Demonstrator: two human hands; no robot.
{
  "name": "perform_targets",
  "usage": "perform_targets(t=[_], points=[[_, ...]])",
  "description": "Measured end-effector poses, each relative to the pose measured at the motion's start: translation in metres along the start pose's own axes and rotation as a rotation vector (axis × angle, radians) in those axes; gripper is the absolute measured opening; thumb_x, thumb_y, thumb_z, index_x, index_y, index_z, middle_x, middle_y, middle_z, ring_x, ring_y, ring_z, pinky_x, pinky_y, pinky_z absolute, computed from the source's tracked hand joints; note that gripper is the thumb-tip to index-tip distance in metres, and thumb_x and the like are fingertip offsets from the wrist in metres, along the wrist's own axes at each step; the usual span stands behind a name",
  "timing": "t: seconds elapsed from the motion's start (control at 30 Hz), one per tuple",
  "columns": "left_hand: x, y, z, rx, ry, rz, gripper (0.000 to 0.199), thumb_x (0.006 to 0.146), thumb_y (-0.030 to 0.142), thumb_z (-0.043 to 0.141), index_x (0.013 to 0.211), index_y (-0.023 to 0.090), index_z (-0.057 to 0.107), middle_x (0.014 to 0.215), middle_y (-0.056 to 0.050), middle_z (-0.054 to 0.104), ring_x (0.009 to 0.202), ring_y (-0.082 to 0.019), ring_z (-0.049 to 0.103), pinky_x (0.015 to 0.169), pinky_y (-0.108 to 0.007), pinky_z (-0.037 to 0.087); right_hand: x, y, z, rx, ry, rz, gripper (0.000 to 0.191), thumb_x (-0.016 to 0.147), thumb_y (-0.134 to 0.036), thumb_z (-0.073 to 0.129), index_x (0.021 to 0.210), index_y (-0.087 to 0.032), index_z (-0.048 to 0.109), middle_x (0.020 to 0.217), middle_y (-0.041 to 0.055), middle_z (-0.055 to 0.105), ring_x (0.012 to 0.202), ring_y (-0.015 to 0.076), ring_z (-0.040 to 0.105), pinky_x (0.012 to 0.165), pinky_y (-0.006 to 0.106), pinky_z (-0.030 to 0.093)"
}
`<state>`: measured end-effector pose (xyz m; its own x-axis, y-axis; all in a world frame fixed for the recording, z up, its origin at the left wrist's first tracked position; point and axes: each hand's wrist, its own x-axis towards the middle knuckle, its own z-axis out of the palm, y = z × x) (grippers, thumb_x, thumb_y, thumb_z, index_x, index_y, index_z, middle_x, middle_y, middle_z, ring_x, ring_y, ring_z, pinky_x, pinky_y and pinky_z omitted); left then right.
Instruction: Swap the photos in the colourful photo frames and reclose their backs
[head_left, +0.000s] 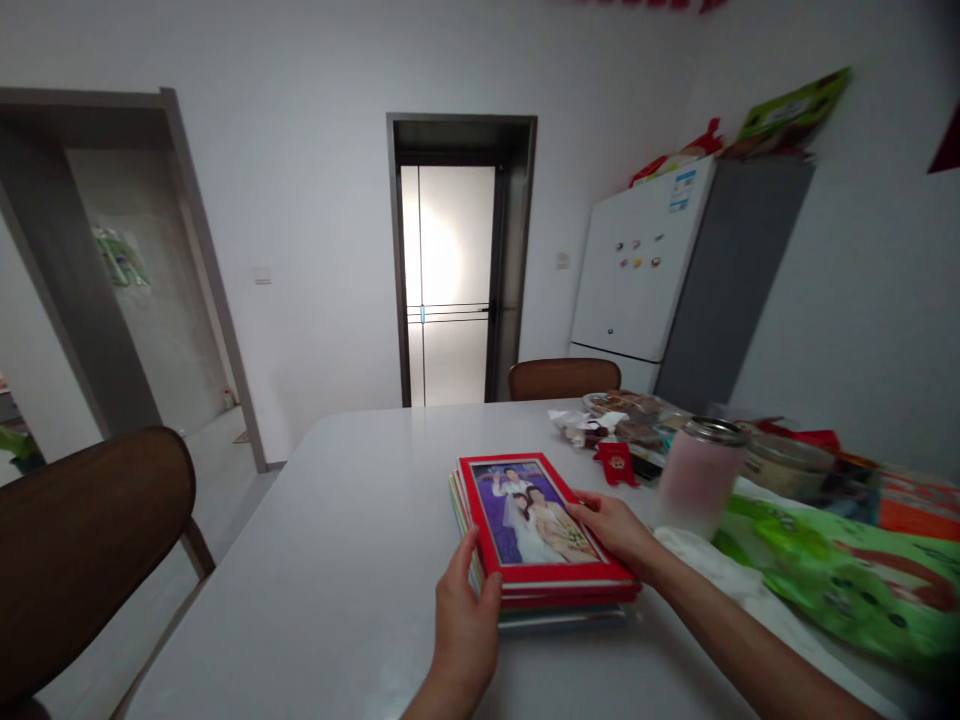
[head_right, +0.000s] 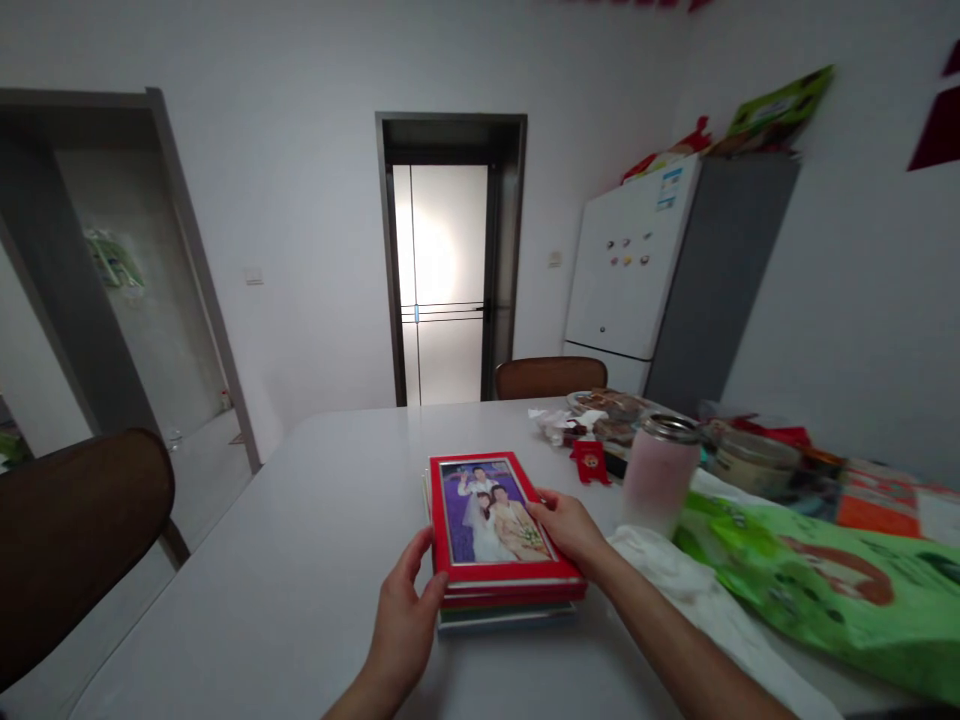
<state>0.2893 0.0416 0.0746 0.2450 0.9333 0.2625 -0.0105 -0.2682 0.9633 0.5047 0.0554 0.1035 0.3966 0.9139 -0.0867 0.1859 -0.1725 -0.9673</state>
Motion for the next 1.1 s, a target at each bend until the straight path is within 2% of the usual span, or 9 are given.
perform_targets(t=[0.17,0.3,0.4,0.47,0.63,0.73,0.83,0.97,1.1], points=[[-0.007,-0.010,-0.003,0.198,-0.026,-0.047,0.056,0.070,0.015,0.047,0.124,0.009,0.031,0.129,-0.010,0.039,0.119,-0.019,0.034,0.099,-0.031,0.027,0.002,0.013,-0.005,-0.101,0.007,-0.003,0.033,0.069,-0.027,0.051,0.097,-0.013,0.060,0.092,0.0073,0.066,0.076,0.0185,0.061,0.065,0.027,0.048],[-0.010,-0.021,0.000,0.184,-0.117,-0.090,0.066,0.066,0.009,0.049,0.127,0.012,0.023,0.131,-0.008,0.037,0.119,-0.016,0.033,0.098,-0.027,0.028,-0.011,0.014,-0.002,-0.151,-0.099,-0.021,0.033,0.067,-0.028,0.050,0.095,-0.014,0.060,0.086,0.0050,0.067,0.069,0.0181,0.062,0.059,0.026,0.048],[-0.008,-0.028,0.002,0.184,-0.100,-0.054,0.076,0.062,0.004,0.049,0.129,0.013,0.014,0.134,-0.007,0.031,0.122,-0.015,0.027,0.101,-0.026,0.022,-0.017,0.012,0.008,-0.190,-0.109,-0.061,0.035,0.066,-0.027,0.048,0.098,-0.016,0.059,0.091,0.0041,0.066,0.071,0.0178,0.061,0.058,0.024,0.047],[-0.006,-0.030,-0.001,0.159,-0.098,-0.047,0.077,0.061,0.002,0.047,0.129,0.012,0.013,0.134,-0.007,0.031,0.123,-0.014,0.026,0.101,-0.026,0.019,-0.015,0.010,0.014,-0.214,-0.107,-0.082,0.037,0.065,-0.027,0.048,0.099,-0.016,0.058,0.095,0.0051,0.065,0.074,0.0183,0.061,0.061,0.024,0.046],[-0.005,-0.034,-0.013,0.109,-0.130,-0.080,0.077,0.061,0.005,0.049,0.129,0.010,0.014,0.132,-0.010,0.036,0.119,-0.015,0.033,0.098,-0.024,0.026,-0.008,0.010,0.015,-0.269,-0.078,-0.096,0.038,0.062,-0.030,0.051,0.097,-0.016,0.060,0.098,0.0072,0.064,0.084,0.0206,0.058,0.073,0.027,0.044],[-0.008,-0.034,-0.015,0.124,-0.112,-0.141,0.079,0.060,0.011,0.056,0.129,0.012,0.017,0.132,-0.011,0.035,0.120,-0.019,0.031,0.098,-0.028,0.026,-0.015,0.016,0.008,-0.277,-0.089,-0.066,0.039,0.064,-0.035,0.049,0.096,-0.015,0.060,0.093,0.0080,0.065,0.081,0.0216,0.060,0.073,0.029,0.045],[-0.012,-0.032,-0.015,0.169,-0.112,-0.143,0.079,0.059,0.011,0.057,0.129,0.015,0.020,0.128,-0.008,0.042,0.117,-0.021,0.037,0.097,-0.029,0.030,-0.031,0.023,0.008,-0.211,-0.084,-0.041,0.042,0.065,-0.037,0.046,0.098,-0.015,0.059,0.096,0.0060,0.065,0.083,0.0222,0.060,0.073,0.030,0.045],[-0.012,-0.031,-0.030,0.317,-0.040,-0.085,0.080,0.055,0.005,0.056,0.127,0.018,0.025,0.126,-0.005,0.044,0.116,-0.022,0.038,0.096,-0.030,0.030,-0.041,0.025,0.034,-0.060,-0.119,-0.023,0.045,0.066,-0.035,0.043,0.105,-0.017,0.054,0.098,0.0050,0.064,0.084,0.0211,0.060,0.071,0.028,0.047],[0.003,-0.038,-0.071,0.394,0.089,-0.058,0.077,0.054,-0.001,0.053,0.124,0.020,0.031,0.125,-0.004,0.045,0.116,-0.023,0.037,0.097,-0.032,0.029,-0.022,0.020,0.089,0.083,-0.231,-0.078,0.048,0.068,-0.029,0.038,0.112,-0.015,0.047,0.095,0.0054,0.065,0.080,0.0193,0.062,0.068,0.028,0.048]])
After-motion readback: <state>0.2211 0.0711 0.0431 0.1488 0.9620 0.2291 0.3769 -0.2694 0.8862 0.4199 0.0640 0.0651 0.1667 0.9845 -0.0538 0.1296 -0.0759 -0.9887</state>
